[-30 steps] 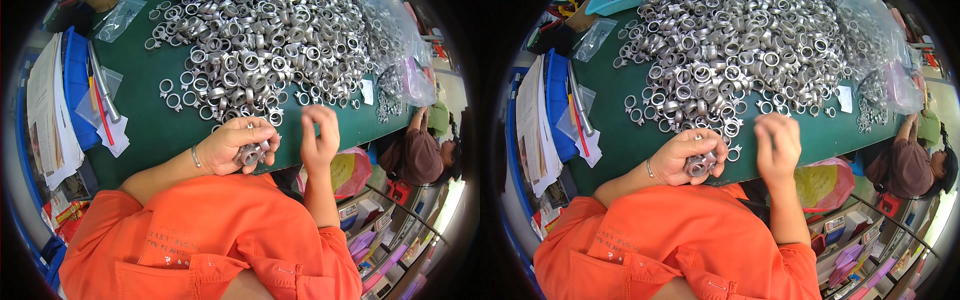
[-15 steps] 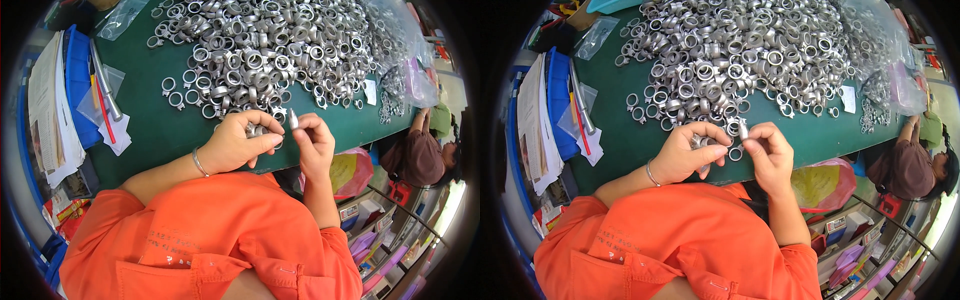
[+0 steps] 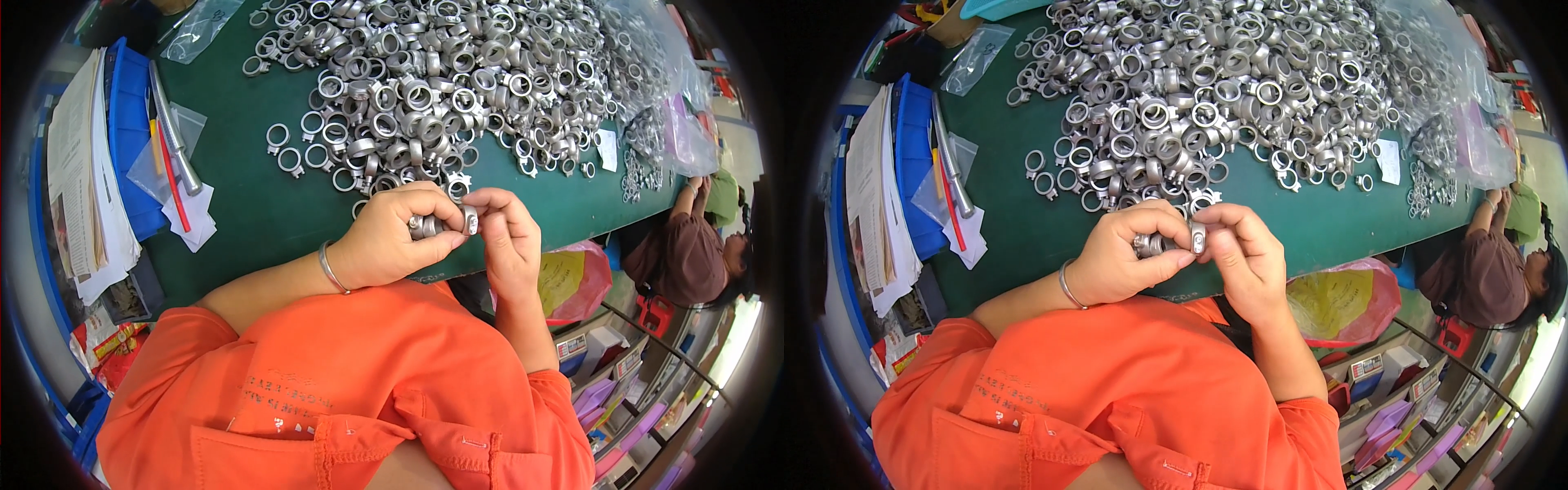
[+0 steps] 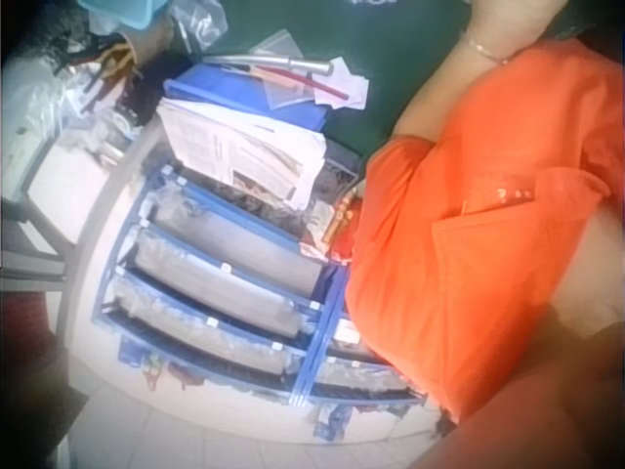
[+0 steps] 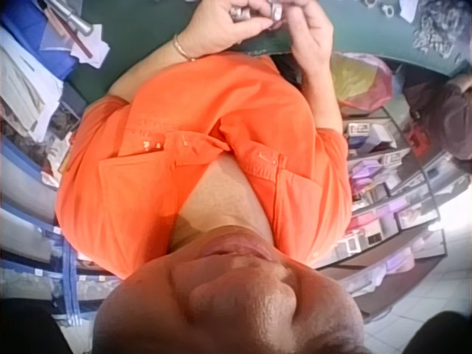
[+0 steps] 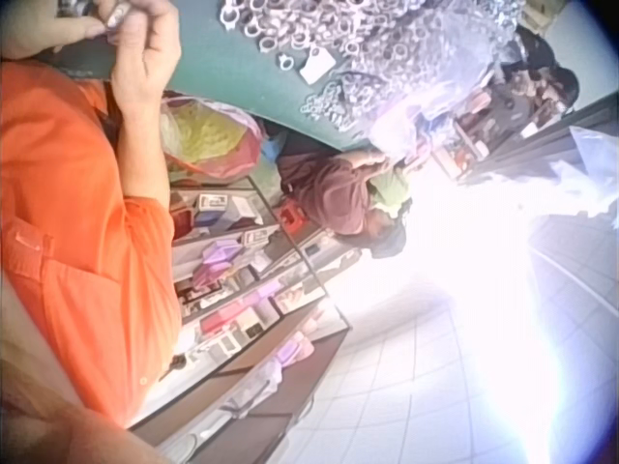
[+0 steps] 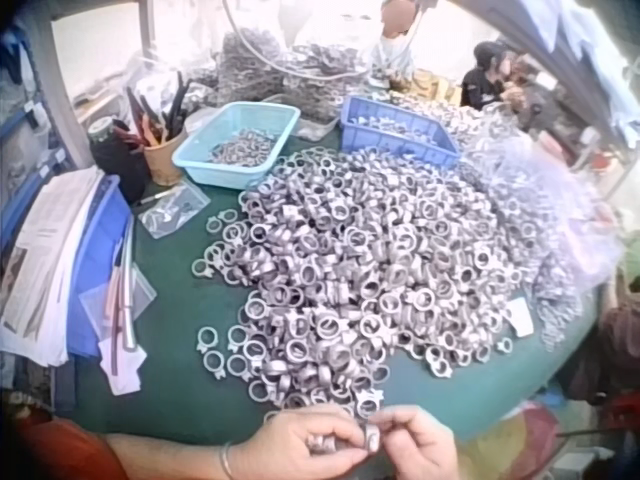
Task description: The person picks up small metal rings from a large pile on a green table, rotates them by hand to check their condition, and places them into a pink container.
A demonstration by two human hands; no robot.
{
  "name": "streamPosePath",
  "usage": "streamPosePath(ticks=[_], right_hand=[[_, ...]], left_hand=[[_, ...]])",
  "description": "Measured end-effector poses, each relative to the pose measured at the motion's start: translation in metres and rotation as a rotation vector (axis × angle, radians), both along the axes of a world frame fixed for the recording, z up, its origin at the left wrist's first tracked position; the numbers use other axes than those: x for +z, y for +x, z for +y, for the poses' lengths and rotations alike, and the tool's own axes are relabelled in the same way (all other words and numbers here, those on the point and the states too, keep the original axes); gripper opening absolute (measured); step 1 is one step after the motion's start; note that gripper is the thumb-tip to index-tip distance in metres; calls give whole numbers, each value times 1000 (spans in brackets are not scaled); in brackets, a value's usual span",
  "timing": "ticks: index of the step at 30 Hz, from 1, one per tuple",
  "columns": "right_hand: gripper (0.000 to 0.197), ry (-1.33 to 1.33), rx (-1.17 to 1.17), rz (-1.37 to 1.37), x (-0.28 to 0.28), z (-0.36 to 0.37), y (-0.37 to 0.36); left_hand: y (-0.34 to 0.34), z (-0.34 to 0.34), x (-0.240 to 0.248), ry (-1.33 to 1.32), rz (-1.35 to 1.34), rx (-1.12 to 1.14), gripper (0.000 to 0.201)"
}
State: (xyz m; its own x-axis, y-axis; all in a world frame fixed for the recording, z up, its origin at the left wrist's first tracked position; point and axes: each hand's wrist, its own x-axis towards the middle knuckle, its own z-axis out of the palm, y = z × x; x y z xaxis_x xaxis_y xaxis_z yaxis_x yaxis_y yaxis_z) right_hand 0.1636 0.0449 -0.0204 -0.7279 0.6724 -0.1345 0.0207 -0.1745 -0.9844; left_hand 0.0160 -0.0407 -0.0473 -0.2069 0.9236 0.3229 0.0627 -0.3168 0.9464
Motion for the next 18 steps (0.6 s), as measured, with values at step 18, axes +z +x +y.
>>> streamPosePath(ticks=[18], right_hand=[[15,403,-203,353,-10,-4,-9]], left_hand=[[-7,-5,11,-640,-1081,-444,19]])
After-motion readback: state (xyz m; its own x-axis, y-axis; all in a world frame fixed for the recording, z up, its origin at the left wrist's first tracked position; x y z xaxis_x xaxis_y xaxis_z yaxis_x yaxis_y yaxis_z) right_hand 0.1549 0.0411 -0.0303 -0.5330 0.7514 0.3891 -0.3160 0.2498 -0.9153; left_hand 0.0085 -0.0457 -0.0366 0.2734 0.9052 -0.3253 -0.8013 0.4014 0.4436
